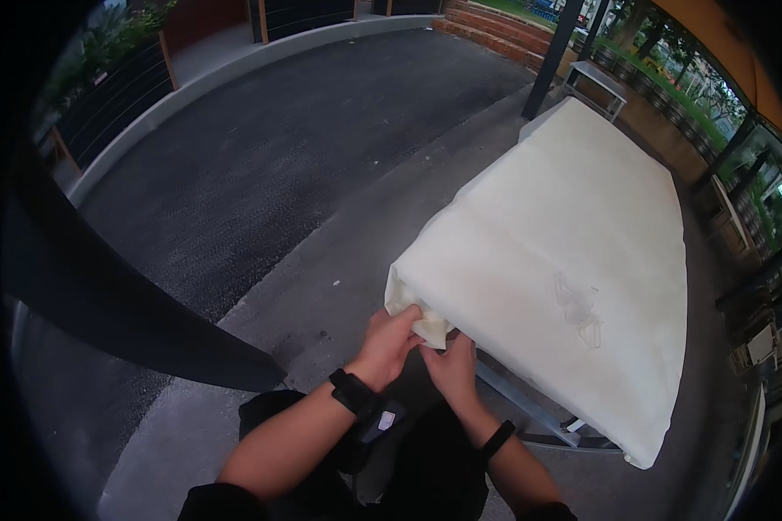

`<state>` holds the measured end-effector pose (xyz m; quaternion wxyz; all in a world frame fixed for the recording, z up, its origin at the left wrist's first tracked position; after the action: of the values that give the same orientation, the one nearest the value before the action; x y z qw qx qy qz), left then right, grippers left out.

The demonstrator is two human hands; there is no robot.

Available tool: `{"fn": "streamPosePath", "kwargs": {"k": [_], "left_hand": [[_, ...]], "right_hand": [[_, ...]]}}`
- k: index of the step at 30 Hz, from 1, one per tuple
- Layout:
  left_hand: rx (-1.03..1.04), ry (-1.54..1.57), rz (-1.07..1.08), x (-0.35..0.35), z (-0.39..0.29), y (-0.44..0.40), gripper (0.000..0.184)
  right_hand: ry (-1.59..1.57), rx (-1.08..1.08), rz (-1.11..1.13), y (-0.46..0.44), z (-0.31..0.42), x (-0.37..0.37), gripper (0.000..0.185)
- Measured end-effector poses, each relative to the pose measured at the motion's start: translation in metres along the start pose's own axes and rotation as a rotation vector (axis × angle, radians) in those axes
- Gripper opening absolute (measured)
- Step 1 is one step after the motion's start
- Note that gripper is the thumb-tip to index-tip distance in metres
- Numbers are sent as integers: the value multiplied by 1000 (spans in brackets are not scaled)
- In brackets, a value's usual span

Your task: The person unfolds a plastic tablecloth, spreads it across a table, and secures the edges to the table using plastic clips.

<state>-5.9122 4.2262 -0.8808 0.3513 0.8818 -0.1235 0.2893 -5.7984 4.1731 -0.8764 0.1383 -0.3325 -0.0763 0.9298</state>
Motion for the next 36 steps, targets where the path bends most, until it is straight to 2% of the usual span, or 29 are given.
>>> {"fn": "streamPosePath", "kwargs": {"k": [2, 3, 4, 5, 6, 7, 9, 10, 12, 13, 14, 15, 17, 18, 20, 21, 22, 24, 25, 27, 28, 30, 31, 33, 34, 36], "left_hand": [[122, -184, -39, 0, -11, -1, 45], [146, -284, -101, 6, -21, 12, 45], [146, -281, -104, 6, -23, 14, 45], [-12, -136, -179, -1, -14, 14, 47], [-171, 9, -250, -5, -3, 16, 48], [-171, 11, -247, -3, -3, 17, 48], [-385, 251, 23, 18, 10, 17, 48], [-381, 249, 28, 12, 15, 10, 48], [-170, 174, 196, 21, 8, -1, 40], [-175, 172, 198, 23, 9, -3, 40], [-93, 185, 199, 25, 5, -4, 37], [-8, 197, 202, 27, -1, -4, 34], [-11, 214, 177, 28, 3, -8, 31], [-15, 231, 150, 26, 6, -11, 27], [-10, 219, 154, 25, 11, -22, 27], [-7, 207, 153, 24, 15, -25, 27], [-20, 202, 157, 25, 16, -25, 27], [5, 208, 85, 25, 13, -24, 24], [-2, 196, 91, 27, 13, -25, 24], [16, 177, 6, 27, 12, -26, 23], [7, 171, 9, 29, 12, -27, 23], [11, 165, 2, 28, 12, -28, 22], [6, 163, 7, 20, 13, -31, 22], [-27, 86, 83, 20, 13, -35, 22], [-28, 87, 86, 23, 12, -33, 22], [6, 87, 24, 24, 7, -24, 18]], "right_hand": [[-33, -163, -263, -17, -6, -5, 42], [-35, -165, -261, -19, -11, -6, 42], [-61, -102, -257, -21, -20, -10, 35], [-85, -40, -254, -22, -27, -15, 29], [-83, -40, -253, -22, -28, -21, 29], [14, -43, -205, -21, -26, -25, 30], [109, -55, -162, -20, -24, -28, 30], [-15, -14, -200, -15, -30, -23, 30], [-138, 28, -240, -8, -34, -21, 30], [-237, -9, -367, -1, -31, -24, 24], [-335, -49, -494, 9, -29, -26, 18], [-333, -49, -497, 18, -25, -22, 18], [-145, -346, -790, 52, 0, -36, 13], [-142, -350, -795, 63, -14, -34, 13], [-379, -85, -40, 59, -61, 16, 18], [-479, 206, 74, 46, -58, 21, 24], [-477, 215, 64, 30, -52, 21, 24], [-1323, 382, -209, 8, -51, 23, 23], [-1326, 380, -224, -1, -52, 21, 23], [-1309, 148, -398, -16, -57, 1, 24], [-1307, 151, -410, -13, -70, 0, 24], [-666, 36, -203, -5, -85, -4, 30], [-661, 37, -208, -5, -69, -7, 30], [-494, -282, -140, -9, -12, -20, 37], [-491, -283, -140, -13, -9, -24, 37], [-465, -99, -36, -18, -18, -17, 39]]}}
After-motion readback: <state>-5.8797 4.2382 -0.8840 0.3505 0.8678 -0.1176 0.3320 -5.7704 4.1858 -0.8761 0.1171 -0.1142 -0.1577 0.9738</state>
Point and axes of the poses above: each hand's wrist, its own y-axis away from the middle knuckle, its own x-axis out of the palm, z = x × y, the point moved 7 cm from there along -y, towards the middle knuckle, and after that the axes turned 9 degrees about -x, right-handed, at the moved point
